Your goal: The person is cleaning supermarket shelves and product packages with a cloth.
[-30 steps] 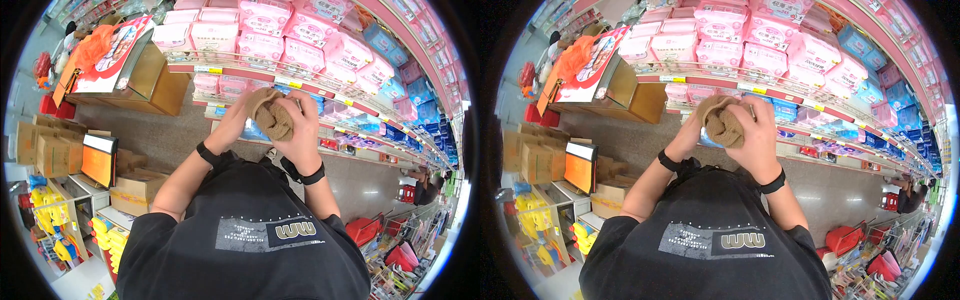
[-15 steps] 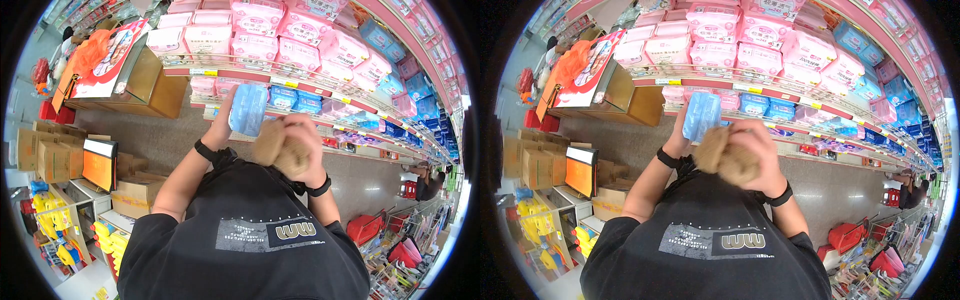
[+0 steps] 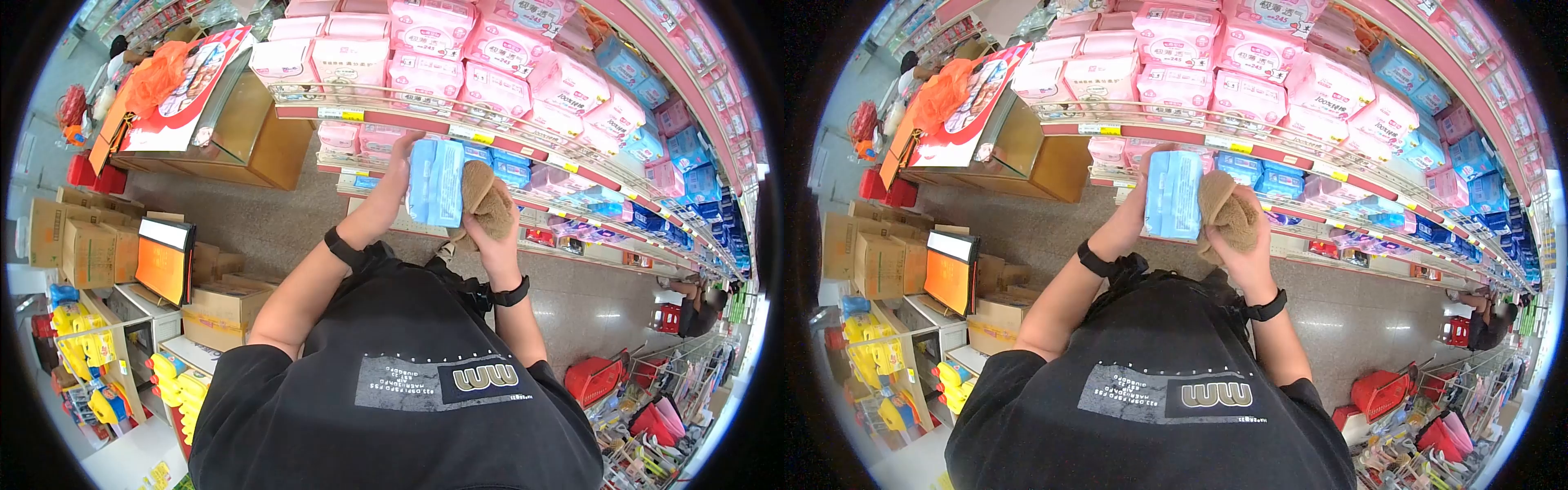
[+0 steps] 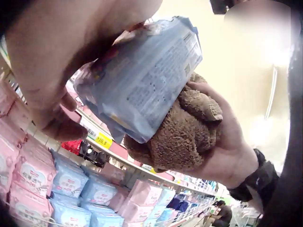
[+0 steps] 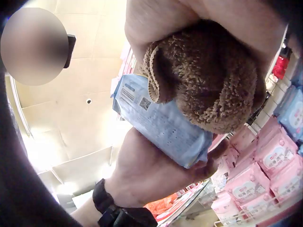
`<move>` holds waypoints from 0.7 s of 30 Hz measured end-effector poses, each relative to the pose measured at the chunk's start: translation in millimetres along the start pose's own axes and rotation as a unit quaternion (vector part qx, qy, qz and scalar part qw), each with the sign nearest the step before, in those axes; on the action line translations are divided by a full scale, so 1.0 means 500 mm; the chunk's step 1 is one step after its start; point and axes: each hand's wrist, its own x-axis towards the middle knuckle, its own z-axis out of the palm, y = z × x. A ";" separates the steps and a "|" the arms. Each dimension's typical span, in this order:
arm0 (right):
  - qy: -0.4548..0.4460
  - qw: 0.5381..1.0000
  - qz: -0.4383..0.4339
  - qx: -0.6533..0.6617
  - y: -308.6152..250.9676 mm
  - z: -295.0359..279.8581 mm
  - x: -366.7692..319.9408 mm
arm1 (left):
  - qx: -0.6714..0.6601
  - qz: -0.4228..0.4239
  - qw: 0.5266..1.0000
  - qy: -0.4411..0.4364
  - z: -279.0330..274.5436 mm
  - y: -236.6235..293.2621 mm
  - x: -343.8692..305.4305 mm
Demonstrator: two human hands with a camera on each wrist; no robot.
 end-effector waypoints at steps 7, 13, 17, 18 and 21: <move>0.050 0.999 -0.018 -0.011 0.012 0.008 0.002 | 0.106 -0.045 0.993 0.026 -0.010 0.030 -0.005; 0.092 0.995 0.021 -0.013 0.013 0.023 0.002 | 0.225 0.079 0.971 -0.035 0.002 0.078 -0.010; -0.002 0.997 -0.067 -0.050 0.037 -0.007 -0.007 | 0.195 0.093 0.976 -0.022 -0.015 0.080 0.003; -0.002 0.997 -0.067 -0.046 0.028 -0.010 -0.004 | 0.198 0.090 0.976 -0.035 -0.022 0.088 0.006; 0.036 0.998 -0.033 -0.036 -0.010 -0.014 0.006 | 0.182 0.053 0.981 -0.053 -0.040 0.128 0.003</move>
